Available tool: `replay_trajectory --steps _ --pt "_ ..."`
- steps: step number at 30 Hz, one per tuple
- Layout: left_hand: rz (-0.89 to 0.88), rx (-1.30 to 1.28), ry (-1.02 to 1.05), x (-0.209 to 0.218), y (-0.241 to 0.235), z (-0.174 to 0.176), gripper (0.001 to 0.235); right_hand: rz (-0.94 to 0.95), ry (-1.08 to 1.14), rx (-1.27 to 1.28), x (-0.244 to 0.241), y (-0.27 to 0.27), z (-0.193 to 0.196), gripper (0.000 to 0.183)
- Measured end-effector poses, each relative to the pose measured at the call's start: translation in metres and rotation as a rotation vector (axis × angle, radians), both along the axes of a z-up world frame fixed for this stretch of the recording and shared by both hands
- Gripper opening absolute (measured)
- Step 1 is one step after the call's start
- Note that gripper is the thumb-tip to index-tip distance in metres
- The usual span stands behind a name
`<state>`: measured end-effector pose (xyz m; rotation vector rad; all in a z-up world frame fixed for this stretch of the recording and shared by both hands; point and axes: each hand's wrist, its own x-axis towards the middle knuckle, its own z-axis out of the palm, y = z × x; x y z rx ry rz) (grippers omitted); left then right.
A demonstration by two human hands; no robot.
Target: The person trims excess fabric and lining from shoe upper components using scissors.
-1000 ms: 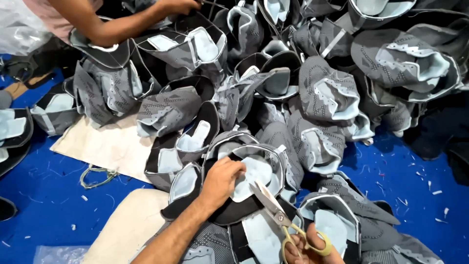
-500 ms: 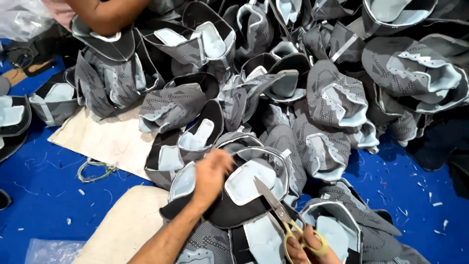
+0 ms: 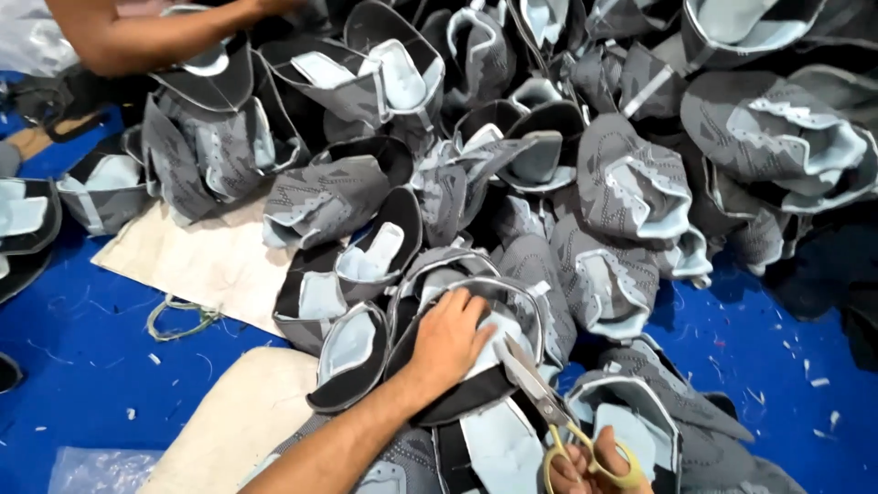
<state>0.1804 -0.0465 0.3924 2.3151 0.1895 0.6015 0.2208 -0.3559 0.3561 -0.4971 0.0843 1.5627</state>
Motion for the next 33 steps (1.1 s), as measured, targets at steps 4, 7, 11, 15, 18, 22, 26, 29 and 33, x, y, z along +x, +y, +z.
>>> replay_trajectory --steps 4,7,11,15,18,22,26,29,33 --pt "0.014 0.035 0.007 0.000 -0.001 -0.017 0.015 0.014 -0.026 0.029 0.004 -0.005 -0.009 0.074" --pt "0.036 0.009 -0.011 0.002 0.006 -0.015 0.011 0.025 -0.012 0.025 0.006 0.014 0.001 0.070" --pt "0.029 -0.038 -0.033 -0.004 0.002 -0.008 0.009 -0.015 -0.012 -0.251 0.005 0.030 0.026 0.065" --pt "0.125 -0.241 -0.051 -0.005 0.012 -0.017 0.004 -0.050 -0.146 -0.165 0.010 0.005 -0.017 0.061" --pt "0.310 -0.628 -0.169 -0.020 0.024 0.002 0.010 0.007 -0.245 0.106 0.009 -0.024 -0.060 0.064" --pt "0.398 -0.155 -0.354 -0.046 0.025 0.030 0.020 -0.020 -0.095 -0.063 -0.002 -0.018 -0.017 0.064" --pt "0.131 0.202 -0.036 -0.035 0.021 0.037 0.039 -0.017 0.011 0.037 -0.011 -0.001 0.013 0.069" --pt "0.113 0.310 0.131 -0.025 0.029 0.018 0.037 0.038 -0.041 0.083 -0.005 0.010 0.005 0.070" --pt "0.220 0.266 0.126 -0.039 0.066 -0.030 0.013 0.089 -0.086 0.050 0.001 0.014 -0.010 0.071"
